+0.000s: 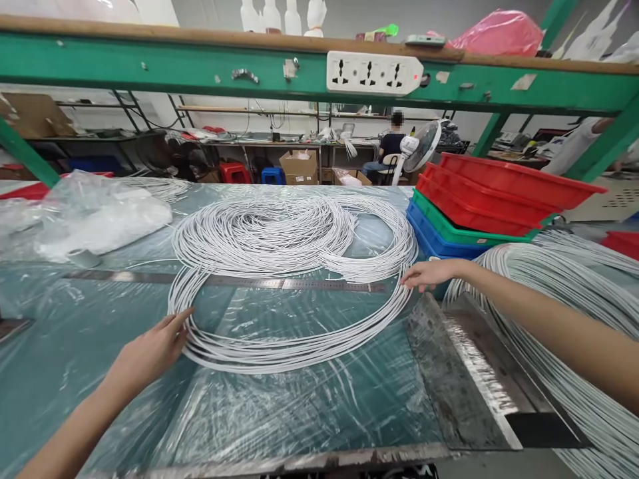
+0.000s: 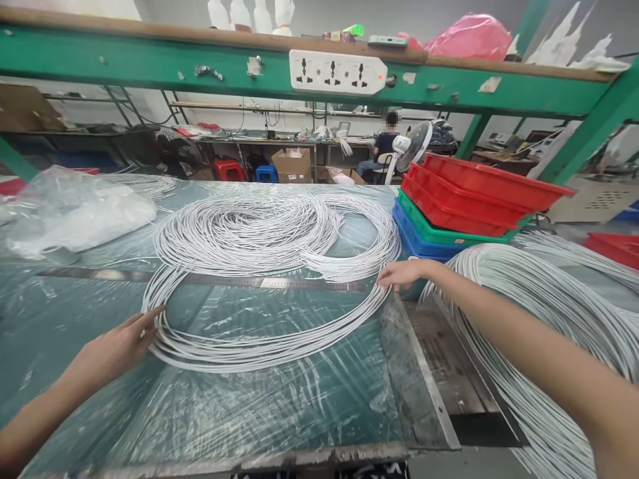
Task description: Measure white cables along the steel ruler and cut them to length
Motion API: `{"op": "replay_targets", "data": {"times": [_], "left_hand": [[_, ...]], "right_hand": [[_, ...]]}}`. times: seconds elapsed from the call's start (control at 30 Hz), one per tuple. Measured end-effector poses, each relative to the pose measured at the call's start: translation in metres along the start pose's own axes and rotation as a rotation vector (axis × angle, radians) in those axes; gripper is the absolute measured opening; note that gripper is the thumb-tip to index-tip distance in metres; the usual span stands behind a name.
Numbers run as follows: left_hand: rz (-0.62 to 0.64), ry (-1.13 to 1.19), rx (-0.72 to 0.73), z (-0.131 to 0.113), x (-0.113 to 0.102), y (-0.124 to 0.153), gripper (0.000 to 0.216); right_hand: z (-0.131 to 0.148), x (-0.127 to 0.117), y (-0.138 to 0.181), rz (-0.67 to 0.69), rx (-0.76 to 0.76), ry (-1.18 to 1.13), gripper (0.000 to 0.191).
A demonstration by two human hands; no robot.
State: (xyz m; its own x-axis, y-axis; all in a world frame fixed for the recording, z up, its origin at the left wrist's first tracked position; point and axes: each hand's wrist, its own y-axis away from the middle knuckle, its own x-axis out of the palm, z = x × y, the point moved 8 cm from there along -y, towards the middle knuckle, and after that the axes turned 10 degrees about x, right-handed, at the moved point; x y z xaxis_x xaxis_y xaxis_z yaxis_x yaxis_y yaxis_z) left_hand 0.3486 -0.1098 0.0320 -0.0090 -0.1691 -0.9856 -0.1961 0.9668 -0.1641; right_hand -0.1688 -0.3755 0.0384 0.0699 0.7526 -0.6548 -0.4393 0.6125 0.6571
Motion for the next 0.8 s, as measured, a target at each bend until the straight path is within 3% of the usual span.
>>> {"op": "replay_targets", "data": {"times": [0.13,0.27,0.37,0.43,0.53,0.63,0.8], "left_hand": [[0.026,0.01,0.0,-0.006,-0.007,0.008,0.051],[0.052,0.023,0.05,-0.035,-0.024,0.026,0.051],[-0.011,0.019,0.167,-0.07,-0.047,0.047,0.045],[-0.086,-0.03,0.233,-0.088,-0.064,0.064,0.041],[-0.203,-0.141,0.231,-0.095,-0.091,0.093,0.036],[-0.3,-0.216,0.14,-0.084,-0.116,0.121,0.035],[-0.43,-0.289,-0.051,-0.056,-0.144,0.152,0.038]], "right_hand": [[0.074,-0.003,0.044,-0.218,-0.283,-0.105,0.055],[0.163,0.033,0.092,-0.458,-0.53,0.127,0.035],[0.195,0.061,0.103,-0.606,-0.671,0.299,0.038],[0.195,0.069,0.093,-0.665,-0.721,0.275,0.041],[0.174,0.069,0.056,-0.617,-0.622,0.091,0.041],[0.15,0.072,0.023,-0.485,-0.476,-0.079,0.047],[0.145,0.078,0.02,-0.494,-0.463,0.03,0.051]]}}
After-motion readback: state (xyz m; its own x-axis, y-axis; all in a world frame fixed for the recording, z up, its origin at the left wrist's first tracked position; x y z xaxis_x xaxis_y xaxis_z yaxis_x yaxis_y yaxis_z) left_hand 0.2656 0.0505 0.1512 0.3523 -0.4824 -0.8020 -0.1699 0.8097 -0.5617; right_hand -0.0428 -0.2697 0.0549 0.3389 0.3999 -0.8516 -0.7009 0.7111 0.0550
